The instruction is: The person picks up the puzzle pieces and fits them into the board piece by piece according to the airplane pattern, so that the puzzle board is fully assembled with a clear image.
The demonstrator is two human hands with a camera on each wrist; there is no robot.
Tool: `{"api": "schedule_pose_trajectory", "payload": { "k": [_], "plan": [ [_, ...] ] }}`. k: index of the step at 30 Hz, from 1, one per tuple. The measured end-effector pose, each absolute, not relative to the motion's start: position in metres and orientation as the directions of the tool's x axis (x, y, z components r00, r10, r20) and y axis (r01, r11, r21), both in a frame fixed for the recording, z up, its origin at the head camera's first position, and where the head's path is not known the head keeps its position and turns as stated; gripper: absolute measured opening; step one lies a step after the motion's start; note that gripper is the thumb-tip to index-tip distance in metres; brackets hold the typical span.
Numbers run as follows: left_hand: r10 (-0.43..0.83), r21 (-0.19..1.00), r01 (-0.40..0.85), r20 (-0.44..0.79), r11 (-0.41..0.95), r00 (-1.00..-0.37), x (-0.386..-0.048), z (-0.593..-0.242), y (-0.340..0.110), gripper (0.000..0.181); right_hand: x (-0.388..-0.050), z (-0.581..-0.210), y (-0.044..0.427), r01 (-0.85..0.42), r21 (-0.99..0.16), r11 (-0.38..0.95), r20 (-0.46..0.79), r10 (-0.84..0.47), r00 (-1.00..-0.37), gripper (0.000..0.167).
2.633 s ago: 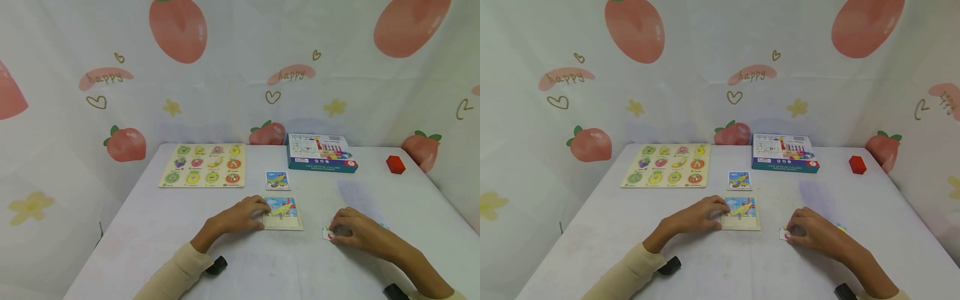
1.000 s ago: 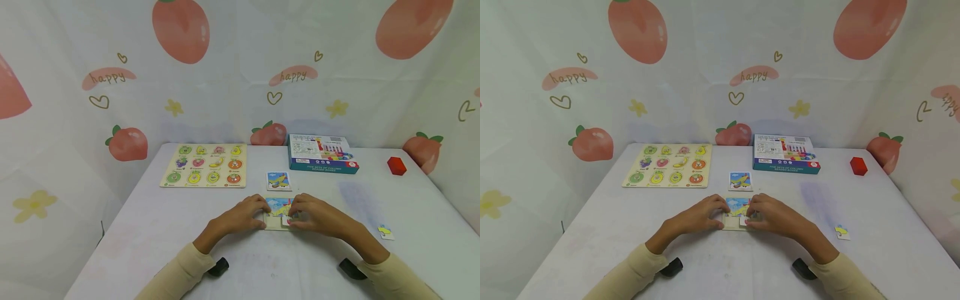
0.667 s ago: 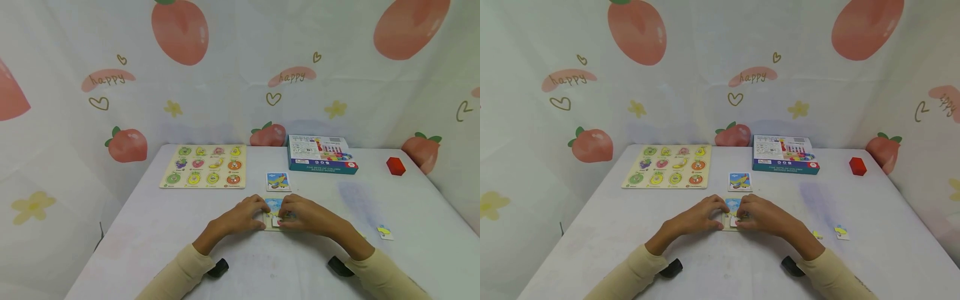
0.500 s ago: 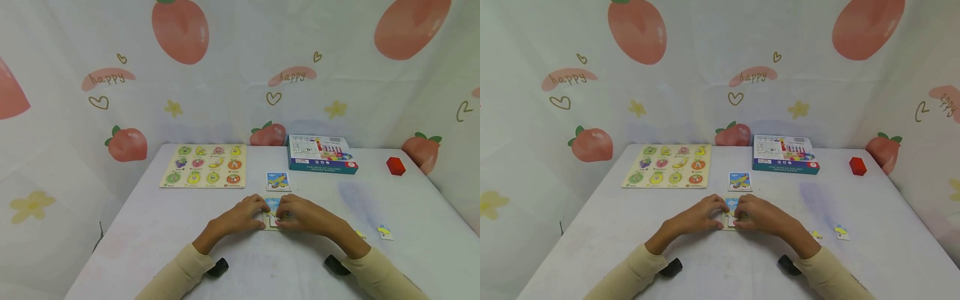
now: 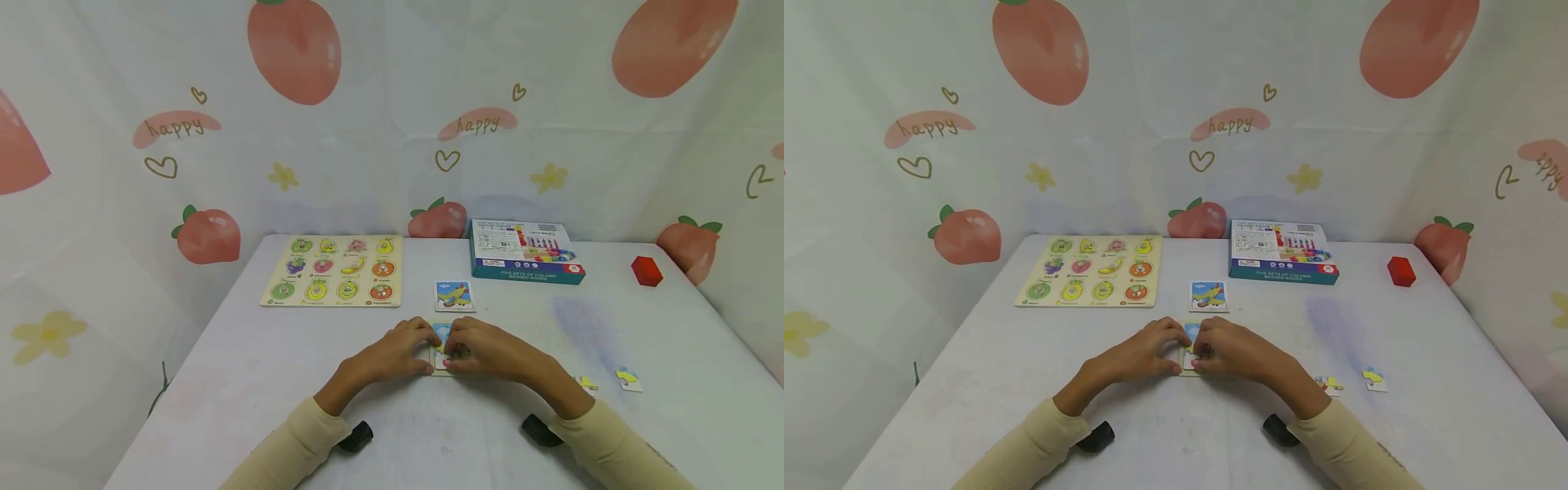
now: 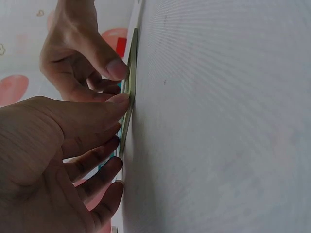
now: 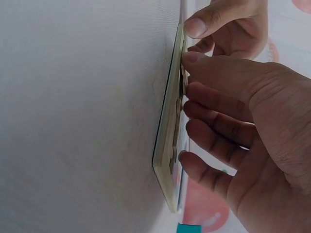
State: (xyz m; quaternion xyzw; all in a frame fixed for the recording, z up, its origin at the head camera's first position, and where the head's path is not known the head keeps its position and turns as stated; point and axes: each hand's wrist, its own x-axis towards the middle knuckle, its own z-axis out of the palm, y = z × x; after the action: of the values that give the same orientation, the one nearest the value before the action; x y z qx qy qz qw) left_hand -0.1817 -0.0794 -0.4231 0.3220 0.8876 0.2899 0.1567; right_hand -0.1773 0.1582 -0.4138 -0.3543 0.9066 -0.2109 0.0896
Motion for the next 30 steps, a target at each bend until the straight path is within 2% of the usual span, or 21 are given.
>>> {"api": "schedule_pose_trajectory", "payload": {
  "k": [16,25,30],
  "plan": [
    [0.66,0.613,0.478,-0.097,0.629,-0.745,-0.1818,-0.4235,-0.0798,0.039,-0.1783,-0.4166,0.1612,-0.618,-0.466,0.633,0.01,-0.694,-0.72,0.021],
    [0.654,0.61,0.468,-0.11,0.639,-0.749,-0.182,-0.423,-0.0793,0.04,-0.1753,-0.4146,0.1613,-0.639,-0.401,0.656,0.024,-0.69,-0.724,0.017],
    [0.654,0.608,0.471,-0.109,0.64,-0.748,-0.1818,-0.4231,-0.0794,0.039,-0.1762,-0.4148,0.1619,-0.635,-0.413,0.653,0.019,-0.691,-0.723,0.018]
  ]
}}
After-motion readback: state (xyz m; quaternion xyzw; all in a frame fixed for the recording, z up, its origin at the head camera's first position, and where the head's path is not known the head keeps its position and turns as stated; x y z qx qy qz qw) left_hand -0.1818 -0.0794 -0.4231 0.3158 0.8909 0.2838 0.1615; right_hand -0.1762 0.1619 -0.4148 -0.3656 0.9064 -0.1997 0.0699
